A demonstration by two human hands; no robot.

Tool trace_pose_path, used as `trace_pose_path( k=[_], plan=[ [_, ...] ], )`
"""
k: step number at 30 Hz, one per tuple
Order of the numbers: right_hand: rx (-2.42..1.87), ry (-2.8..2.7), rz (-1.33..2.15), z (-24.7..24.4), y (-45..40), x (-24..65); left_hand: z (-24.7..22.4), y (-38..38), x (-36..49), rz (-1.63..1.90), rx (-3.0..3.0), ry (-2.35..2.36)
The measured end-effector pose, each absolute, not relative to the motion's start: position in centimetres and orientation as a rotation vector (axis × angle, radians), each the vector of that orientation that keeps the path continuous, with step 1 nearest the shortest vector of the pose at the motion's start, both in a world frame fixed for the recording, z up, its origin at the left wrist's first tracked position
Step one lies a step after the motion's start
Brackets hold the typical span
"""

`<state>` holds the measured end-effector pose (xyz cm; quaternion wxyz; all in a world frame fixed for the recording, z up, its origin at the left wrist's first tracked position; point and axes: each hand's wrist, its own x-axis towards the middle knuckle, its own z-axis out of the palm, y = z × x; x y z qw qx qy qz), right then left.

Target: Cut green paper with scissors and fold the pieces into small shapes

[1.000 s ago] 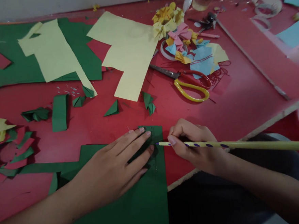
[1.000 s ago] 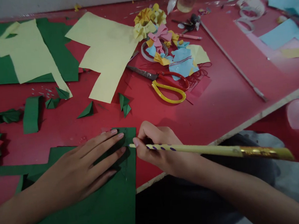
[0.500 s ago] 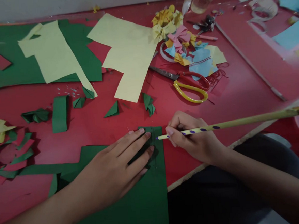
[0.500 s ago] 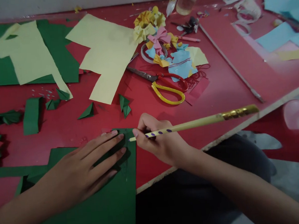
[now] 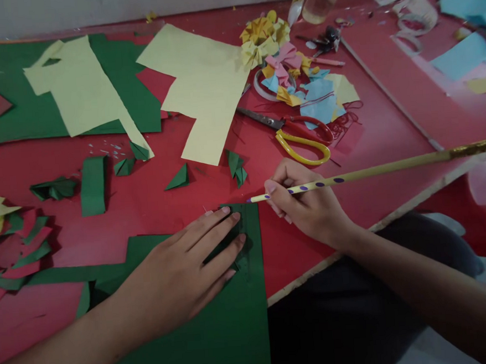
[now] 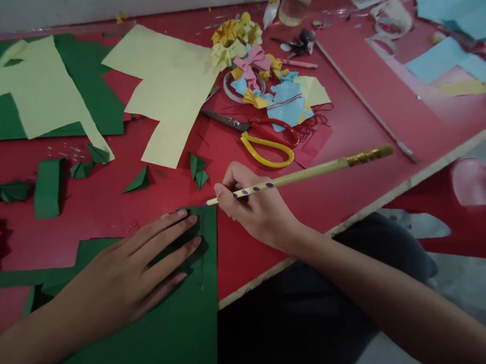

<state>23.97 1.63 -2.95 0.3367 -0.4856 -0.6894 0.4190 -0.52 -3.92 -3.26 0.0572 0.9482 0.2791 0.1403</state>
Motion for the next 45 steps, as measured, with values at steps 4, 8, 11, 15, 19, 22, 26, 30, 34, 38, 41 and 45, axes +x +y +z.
trace_pose_path(
  k=[4, 8, 11, 15, 19, 22, 26, 30, 34, 38, 41, 45],
  plan=[
    [-1.098, -1.637, 1.195, -3.0, 1.0, 24.0, -3.3, -3.9, -0.5, 0.418, 2.885, 0.848],
    [-1.109, -1.767, 1.236, -2.8, 0.3, 24.1, -3.0, -4.0, -0.7, 0.465, 2.946, 0.845],
    [-1.218, -1.87, 1.169, -2.8, 0.1, 24.2, -2.3, -4.3, -1.0, 0.474, 3.041, 0.696],
    [-1.202, -1.903, 1.152, -2.9, 0.1, 24.2, -1.7, -4.9, -0.9, 0.452, 3.067, 0.49],
    [-1.192, -1.911, 1.146, -2.8, 0.2, 24.2, -1.8, -5.6, -0.5, 0.46, 3.067, 0.527],
    [-1.188, -1.908, 1.156, -2.8, 0.1, 24.2, -2.2, -6.2, -0.3, 0.447, 3.064, 0.638],
    [-1.212, -1.916, 1.14, -2.8, 0.1, 24.3, -2.5, -6.5, -0.2, 0.43, 3.041, 0.697],
    [-1.204, -1.911, 1.157, -2.8, 0.2, 24.3, -2.5, -6.3, -0.1, 0.48, 2.985, 0.67],
    [-1.195, -1.91, 1.166, -2.8, 0.2, 24.3, -2.7, -6.3, -0.1, 0.466, 2.975, 0.655],
    [-1.195, -1.908, 1.163, -2.9, 0.2, 24.3, -2.8, -6.4, -0.1, 0.425, 2.978, 0.693],
    [-1.201, -1.923, 1.142, -2.9, 0.2, 24.3, -2.7, -6.4, -0.1, 0.421, 2.988, 0.688],
    [-1.224, -1.944, 1.117, -2.8, 0.2, 24.3, -2.7, -6.5, 0.0, 0.424, 2.988, 0.687]
  ],
)
